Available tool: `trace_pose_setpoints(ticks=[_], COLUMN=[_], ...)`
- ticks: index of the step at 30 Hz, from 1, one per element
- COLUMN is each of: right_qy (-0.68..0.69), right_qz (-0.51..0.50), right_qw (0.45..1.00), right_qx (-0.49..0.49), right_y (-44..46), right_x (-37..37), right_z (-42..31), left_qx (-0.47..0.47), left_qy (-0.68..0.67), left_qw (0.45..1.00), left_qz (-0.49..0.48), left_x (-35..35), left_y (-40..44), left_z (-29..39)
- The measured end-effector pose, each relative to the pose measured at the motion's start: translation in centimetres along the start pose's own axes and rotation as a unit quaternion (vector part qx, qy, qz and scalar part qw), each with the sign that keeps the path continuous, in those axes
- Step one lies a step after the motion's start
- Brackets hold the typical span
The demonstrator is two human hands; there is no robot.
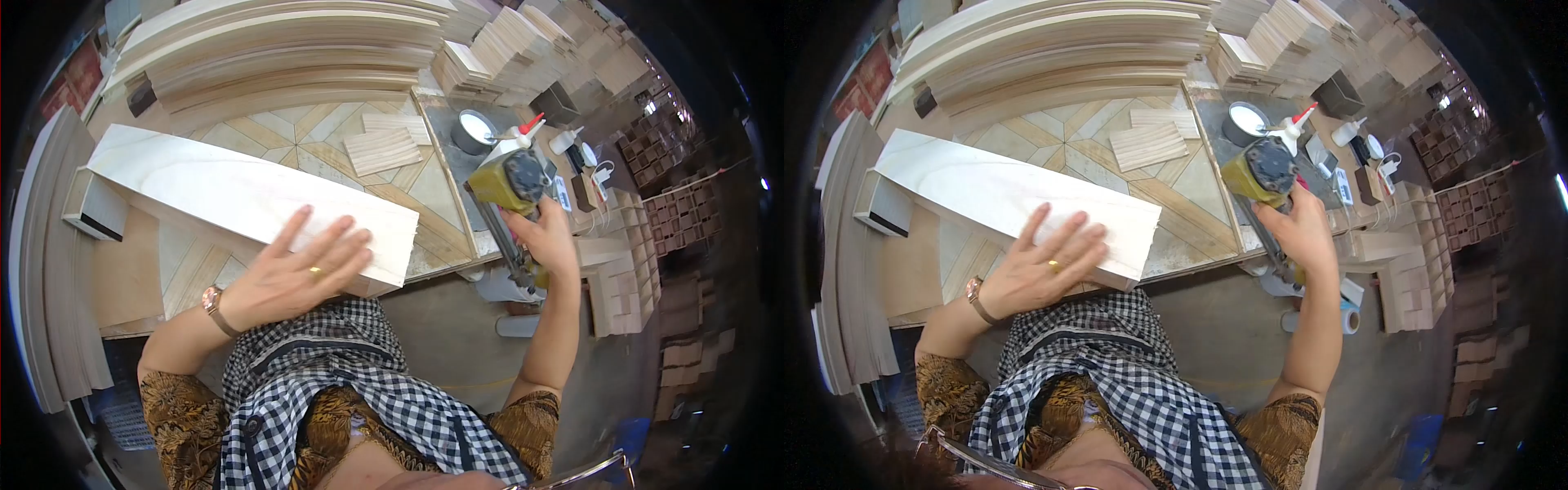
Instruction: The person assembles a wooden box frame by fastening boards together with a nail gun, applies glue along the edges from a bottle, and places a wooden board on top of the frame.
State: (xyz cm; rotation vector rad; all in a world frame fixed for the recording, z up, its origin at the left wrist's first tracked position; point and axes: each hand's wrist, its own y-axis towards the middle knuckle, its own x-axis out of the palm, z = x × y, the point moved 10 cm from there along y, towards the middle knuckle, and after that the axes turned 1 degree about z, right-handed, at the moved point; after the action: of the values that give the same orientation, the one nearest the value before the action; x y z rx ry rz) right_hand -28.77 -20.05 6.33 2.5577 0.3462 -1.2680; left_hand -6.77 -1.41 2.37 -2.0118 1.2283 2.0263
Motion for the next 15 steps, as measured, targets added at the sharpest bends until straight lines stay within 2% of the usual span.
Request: trace_pose_setpoints(ticks=[1, 3, 5, 7, 8, 15], right_qy=[-0.044, -0.149, -0.211, -0.256, -0.273, -0.365], right_qz=[0.038, 0.088, 0.088, 0.1, 0.091, 0.168], right_qw=[0.997, 0.984, 0.972, 0.959, 0.957, 0.916], right_qx=[-0.045, -0.046, -0.046, -0.065, -0.035, -0.022], right_y=[0.4, 0.8, 1.8, 2.7, 3.3, 4.8], right_x=[0.1, 0.6, 2.2, 4.0, 5.0, 11.5], right_z=[0.2, 0.6, 1.9, 2.8, 3.7, 5.2], left_qx=[-0.016, -0.065, -0.1, -0.099, -0.096, -0.059], left_qy=[0.024, 0.027, 0.055, 0.075, 0.08, 0.118], left_qw=[1.0, 0.998, 0.993, 0.992, 0.992, 0.99], left_qz=[-0.006, 0.003, -0.012, 0.003, 0.01, 0.043], left_x=[0.0, -0.8, -1.4, -1.7, -1.6, -2.4], left_y=[-0.8, -2.2, -2.8, -3.1, -3.3, -2.4], left_z=[-0.6, -2.3, -3.9, -4.8, -5.3, -5.3])
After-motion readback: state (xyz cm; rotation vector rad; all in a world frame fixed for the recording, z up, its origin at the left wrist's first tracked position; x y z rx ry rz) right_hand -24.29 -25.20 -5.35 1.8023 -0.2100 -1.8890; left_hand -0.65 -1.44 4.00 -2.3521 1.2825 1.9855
